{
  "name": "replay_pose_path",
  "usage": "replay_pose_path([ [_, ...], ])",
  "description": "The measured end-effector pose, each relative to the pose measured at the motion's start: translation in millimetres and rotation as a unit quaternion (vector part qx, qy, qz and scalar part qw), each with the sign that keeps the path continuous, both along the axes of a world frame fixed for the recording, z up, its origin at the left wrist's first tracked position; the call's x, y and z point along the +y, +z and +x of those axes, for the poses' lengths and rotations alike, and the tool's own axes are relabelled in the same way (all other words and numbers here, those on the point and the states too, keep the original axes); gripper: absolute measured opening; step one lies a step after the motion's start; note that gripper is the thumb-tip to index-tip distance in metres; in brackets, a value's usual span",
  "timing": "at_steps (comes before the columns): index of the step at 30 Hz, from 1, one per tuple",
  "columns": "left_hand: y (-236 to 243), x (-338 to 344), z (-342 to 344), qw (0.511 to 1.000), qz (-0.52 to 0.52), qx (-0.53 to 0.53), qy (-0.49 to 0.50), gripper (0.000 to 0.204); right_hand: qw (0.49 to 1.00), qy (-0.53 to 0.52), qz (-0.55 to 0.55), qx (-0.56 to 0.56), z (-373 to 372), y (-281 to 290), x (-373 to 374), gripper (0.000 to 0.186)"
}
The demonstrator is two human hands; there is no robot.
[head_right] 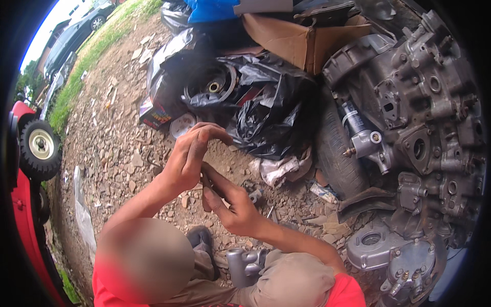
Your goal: The person sits on the ground and handles a large engine block and a turbocharger assembly, rotating and inspecting them by hand. They then pick up a metal rod and bend it with their hands.
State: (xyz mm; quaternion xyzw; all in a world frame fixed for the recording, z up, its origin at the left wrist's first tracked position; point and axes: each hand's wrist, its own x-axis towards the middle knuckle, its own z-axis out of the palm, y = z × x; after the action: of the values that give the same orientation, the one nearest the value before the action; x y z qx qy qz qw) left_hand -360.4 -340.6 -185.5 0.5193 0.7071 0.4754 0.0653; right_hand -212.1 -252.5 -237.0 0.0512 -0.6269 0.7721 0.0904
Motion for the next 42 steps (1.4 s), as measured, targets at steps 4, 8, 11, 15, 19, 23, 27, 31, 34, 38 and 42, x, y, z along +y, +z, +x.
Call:
replay_pose_path([
  [4,-1,-13,17,0.997,-0.012,-0.072,0.008,0.053,0.994,-0.036,0.098,-0.034,-1,-36,-12,0.045],
  [8,-10,-25,19,0.992,0.006,-0.122,0.028,0.053,0.997,-0.057,-0.044,-0.037,5,-11,-33,0.040],
  [11,-9,-27,28,0.997,0.006,-0.077,0.021,0.051,0.995,-0.065,0.072,-0.007,12,-8,-30,0.041],
  [15,-13,-31,30,0.994,0.026,-0.108,0.022,0.051,0.994,-0.039,0.092,-0.040,12,-26,-25,0.043],
  [19,-7,-31,43,0.997,0.006,-0.079,0.013,0.046,0.998,0.010,0.004,-0.062,28,19,-21,0.043],
  [23,-5,-23,43,0.999,-0.046,0.008,0.015,0.045,0.988,0.033,0.068,-0.135,27,-24,-11,0.038],
  [27,1,-26,51,0.994,-0.093,0.055,0.011,0.043,0.989,0.061,-0.099,-0.087,41,48,-2,0.029],
  [31,5,-18,59,0.984,-0.109,0.141,0.023,0.041,0.993,0.047,0.017,-0.103,50,17,8,0.031],
  [34,8,-19,66,0.989,-0.128,0.075,0.010,0.039,0.994,0.025,0.044,-0.093,58,12,2,0.034],
  [38,9,-13,69,0.988,-0.120,0.101,-0.003,0.042,0.999,-0.027,0.013,-0.026,68,16,-10,0.037],
  [42,15,-7,67,0.987,-0.148,0.066,-0.007,0.045,0.994,-0.007,0.089,-0.069,59,-18,1,0.041],
])
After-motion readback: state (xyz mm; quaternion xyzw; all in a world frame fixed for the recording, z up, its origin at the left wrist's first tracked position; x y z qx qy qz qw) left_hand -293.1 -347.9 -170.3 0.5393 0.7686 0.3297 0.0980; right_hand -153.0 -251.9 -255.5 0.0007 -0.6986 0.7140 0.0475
